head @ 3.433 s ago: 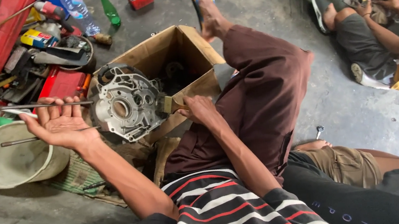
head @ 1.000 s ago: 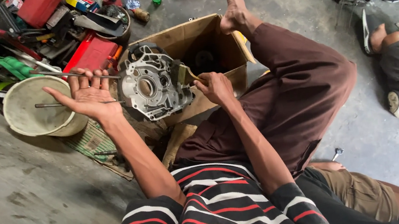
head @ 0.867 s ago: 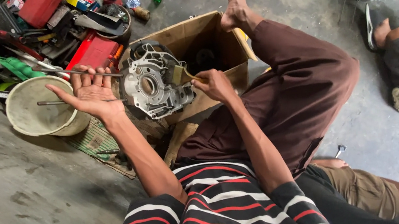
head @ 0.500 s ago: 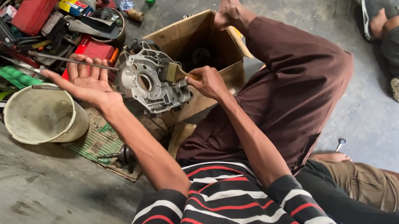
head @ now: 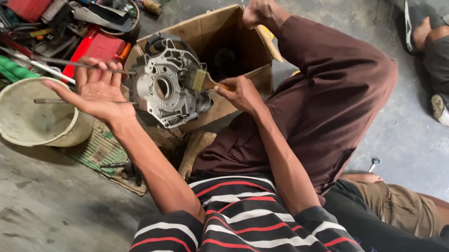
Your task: The person sits on the floor and uses a brush to clean a metallic engine casing resting on a cardboard box. They repeatedly scrub the surface of the casing with the brush while holding a metal rod in the other hand.
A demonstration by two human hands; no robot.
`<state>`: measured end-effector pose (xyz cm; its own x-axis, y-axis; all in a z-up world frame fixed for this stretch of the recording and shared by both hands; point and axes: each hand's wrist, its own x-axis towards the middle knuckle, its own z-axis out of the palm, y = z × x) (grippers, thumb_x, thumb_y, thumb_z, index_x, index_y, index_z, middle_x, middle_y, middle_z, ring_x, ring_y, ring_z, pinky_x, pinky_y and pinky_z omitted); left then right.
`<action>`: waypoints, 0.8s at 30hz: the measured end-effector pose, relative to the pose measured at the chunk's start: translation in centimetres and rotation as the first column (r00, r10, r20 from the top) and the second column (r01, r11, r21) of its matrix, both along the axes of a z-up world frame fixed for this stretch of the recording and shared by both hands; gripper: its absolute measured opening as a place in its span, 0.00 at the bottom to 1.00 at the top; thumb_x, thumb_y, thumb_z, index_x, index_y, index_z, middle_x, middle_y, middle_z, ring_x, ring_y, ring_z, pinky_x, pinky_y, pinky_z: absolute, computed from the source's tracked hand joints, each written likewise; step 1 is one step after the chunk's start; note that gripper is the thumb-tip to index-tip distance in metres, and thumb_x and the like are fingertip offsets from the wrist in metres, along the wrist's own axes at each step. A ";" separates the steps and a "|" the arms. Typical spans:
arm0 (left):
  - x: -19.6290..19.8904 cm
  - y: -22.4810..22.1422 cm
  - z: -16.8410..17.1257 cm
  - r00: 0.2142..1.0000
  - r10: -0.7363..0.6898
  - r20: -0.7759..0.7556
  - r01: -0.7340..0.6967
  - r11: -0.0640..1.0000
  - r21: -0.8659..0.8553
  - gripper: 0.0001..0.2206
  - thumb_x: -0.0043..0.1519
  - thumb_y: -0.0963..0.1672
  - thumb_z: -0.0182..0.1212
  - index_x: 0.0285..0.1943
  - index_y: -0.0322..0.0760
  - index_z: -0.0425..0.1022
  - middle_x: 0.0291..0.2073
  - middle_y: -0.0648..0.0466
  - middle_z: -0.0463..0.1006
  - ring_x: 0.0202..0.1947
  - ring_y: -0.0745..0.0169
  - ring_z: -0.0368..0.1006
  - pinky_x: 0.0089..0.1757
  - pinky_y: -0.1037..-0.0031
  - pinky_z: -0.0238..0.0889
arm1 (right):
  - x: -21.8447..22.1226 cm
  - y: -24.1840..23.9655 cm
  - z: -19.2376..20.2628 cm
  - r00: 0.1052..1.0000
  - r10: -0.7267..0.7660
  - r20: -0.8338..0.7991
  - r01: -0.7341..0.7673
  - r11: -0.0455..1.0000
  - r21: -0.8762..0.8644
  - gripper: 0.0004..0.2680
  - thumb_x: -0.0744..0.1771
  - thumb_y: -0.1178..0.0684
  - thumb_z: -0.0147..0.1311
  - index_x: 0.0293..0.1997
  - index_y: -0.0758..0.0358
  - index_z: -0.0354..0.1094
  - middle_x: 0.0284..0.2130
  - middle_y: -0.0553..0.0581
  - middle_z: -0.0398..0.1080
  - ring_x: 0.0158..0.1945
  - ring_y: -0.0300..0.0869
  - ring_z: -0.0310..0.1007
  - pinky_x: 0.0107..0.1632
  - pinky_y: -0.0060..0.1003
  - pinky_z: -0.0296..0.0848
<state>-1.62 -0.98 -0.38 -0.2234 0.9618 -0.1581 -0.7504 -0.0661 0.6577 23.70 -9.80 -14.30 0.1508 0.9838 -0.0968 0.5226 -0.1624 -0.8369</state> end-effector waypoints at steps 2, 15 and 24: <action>-0.7 0.5 -1.4 0.999 0.034 -0.004 -0.034 0.999 0.036 0.33 0.42 0.65 0.53 0.29 0.34 0.77 0.23 0.50 0.72 0.26 0.58 0.69 0.36 0.69 0.70 | -0.2 -0.1 1.0 0.989 -0.037 0.143 0.050 0.995 -0.085 0.13 0.68 0.42 0.54 0.49 0.56 0.79 0.39 0.58 0.80 0.44 0.48 0.79 0.39 0.47 0.68; -2.3 1.0 -2.5 0.987 0.144 0.070 -0.139 0.988 -0.073 0.31 0.46 0.65 0.48 0.28 0.37 0.72 0.23 0.52 0.69 0.27 0.55 0.68 0.35 0.70 0.63 | -1.1 -0.2 2.7 0.994 0.005 0.108 0.010 0.990 -0.144 0.12 0.69 0.42 0.54 0.51 0.55 0.80 0.34 0.52 0.79 0.31 0.43 0.71 0.32 0.43 0.58; -4.1 0.9 -4.2 0.936 0.278 0.217 -0.267 0.960 -0.079 0.32 0.41 0.64 0.57 0.33 0.36 0.73 0.26 0.54 0.71 0.26 0.58 0.66 0.32 0.73 0.58 | -0.3 0.1 1.5 0.999 -0.046 -0.015 0.045 0.997 -0.057 0.14 0.68 0.41 0.55 0.50 0.58 0.80 0.45 0.55 0.81 0.51 0.44 0.81 0.42 0.38 0.73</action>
